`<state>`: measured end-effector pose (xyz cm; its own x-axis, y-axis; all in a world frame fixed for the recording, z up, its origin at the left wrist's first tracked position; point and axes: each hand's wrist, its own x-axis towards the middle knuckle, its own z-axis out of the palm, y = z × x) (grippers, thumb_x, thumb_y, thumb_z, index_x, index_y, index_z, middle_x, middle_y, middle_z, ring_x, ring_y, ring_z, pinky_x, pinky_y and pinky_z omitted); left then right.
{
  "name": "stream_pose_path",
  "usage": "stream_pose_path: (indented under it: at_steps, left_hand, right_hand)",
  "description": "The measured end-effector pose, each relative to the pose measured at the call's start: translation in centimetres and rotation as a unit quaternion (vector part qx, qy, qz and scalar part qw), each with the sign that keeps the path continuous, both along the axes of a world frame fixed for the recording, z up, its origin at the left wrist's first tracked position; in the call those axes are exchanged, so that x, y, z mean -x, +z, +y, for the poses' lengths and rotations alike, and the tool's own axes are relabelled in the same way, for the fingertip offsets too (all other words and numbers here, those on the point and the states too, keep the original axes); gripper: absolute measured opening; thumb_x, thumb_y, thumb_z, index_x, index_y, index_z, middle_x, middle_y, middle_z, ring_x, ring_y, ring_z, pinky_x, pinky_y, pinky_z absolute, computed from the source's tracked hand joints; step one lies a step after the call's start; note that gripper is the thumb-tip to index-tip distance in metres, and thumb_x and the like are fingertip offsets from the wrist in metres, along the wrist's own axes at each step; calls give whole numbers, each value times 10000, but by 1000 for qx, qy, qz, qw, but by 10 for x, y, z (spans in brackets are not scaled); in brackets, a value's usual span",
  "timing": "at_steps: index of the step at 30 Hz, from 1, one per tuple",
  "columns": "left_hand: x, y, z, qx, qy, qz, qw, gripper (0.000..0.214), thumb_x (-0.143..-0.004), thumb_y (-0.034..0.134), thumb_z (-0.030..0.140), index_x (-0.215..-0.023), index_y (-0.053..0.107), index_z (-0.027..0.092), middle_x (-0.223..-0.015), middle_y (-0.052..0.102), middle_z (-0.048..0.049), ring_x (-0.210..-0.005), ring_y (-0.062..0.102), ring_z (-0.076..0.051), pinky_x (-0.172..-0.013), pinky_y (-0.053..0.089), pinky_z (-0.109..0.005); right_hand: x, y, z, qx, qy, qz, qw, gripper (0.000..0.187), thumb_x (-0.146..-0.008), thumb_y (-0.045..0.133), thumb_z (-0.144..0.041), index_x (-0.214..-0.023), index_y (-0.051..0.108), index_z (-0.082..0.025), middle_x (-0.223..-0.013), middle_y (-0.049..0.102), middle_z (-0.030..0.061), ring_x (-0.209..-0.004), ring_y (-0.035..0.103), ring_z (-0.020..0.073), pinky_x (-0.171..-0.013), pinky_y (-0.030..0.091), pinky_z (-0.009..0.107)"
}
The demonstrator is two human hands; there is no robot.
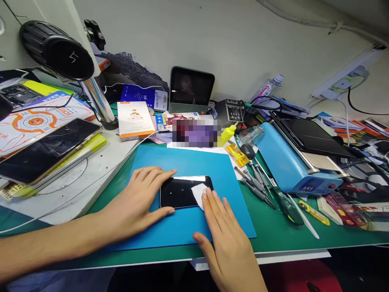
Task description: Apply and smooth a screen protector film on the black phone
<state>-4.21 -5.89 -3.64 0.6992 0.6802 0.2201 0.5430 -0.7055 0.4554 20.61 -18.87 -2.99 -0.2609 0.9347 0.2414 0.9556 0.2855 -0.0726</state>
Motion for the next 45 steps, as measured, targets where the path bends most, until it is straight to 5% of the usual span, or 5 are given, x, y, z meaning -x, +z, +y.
stream_pose_path:
  at_steps: [9, 17, 24, 30, 45]
  left_hand:
    - [0, 1, 0, -4, -6, -14, 1000, 727, -987, 650, 524, -1585, 299, 308, -1361, 577, -82, -1293, 507, -315, -1089, 378, -486]
    - [0, -1, 2, 10, -9, -11, 1000, 737, -992, 636, 546, -1594, 281, 313, -1398, 557, -85, -1313, 484, -313, -1094, 369, -483]
    - [-1, 1, 2, 11, -6, -13, 1000, 733, -987, 636, 557, -1584, 302, 294, -1369, 574, -91, -1279, 501, -314, -1076, 378, -487]
    - [-2, 3, 3, 24, -10, -13, 1000, 730, -988, 641, 541, -1578, 301, 279, -1373, 568, -100, -1297, 483, -315, -1095, 374, -505]
    - [-1, 3, 3, 32, -9, -24, 999, 757, -958, 689, 508, -1577, 314, 286, -1452, 555, -117, -1388, 448, -342, -1140, 391, -565]
  right_hand:
    - [4, 1, 45, -4, -22, 6, 1000, 688, -1108, 377, -515, -1606, 375, -41, -1661, 392, 160, -1556, 372, 299, -1266, 379, 529]
    - [6, -1, -3, -11, 19, -19, 1000, 738, -1091, 441, -508, -1654, 268, -64, -1675, 375, 146, -1565, 354, 293, -1249, 409, 498]
    - [14, -1, 46, 1, -6, 3, 1000, 690, -1108, 369, -519, -1599, 386, -34, -1663, 388, 166, -1560, 364, 295, -1277, 358, 528]
    - [18, -6, 4, -9, 20, -1, 1000, 767, -1077, 454, -541, -1663, 262, -85, -1681, 366, 154, -1577, 324, 304, -1264, 380, 507]
    - [40, 0, 17, 14, 40, 11, 999, 717, -1084, 439, -508, -1623, 343, -45, -1679, 355, 167, -1581, 311, 305, -1268, 379, 516]
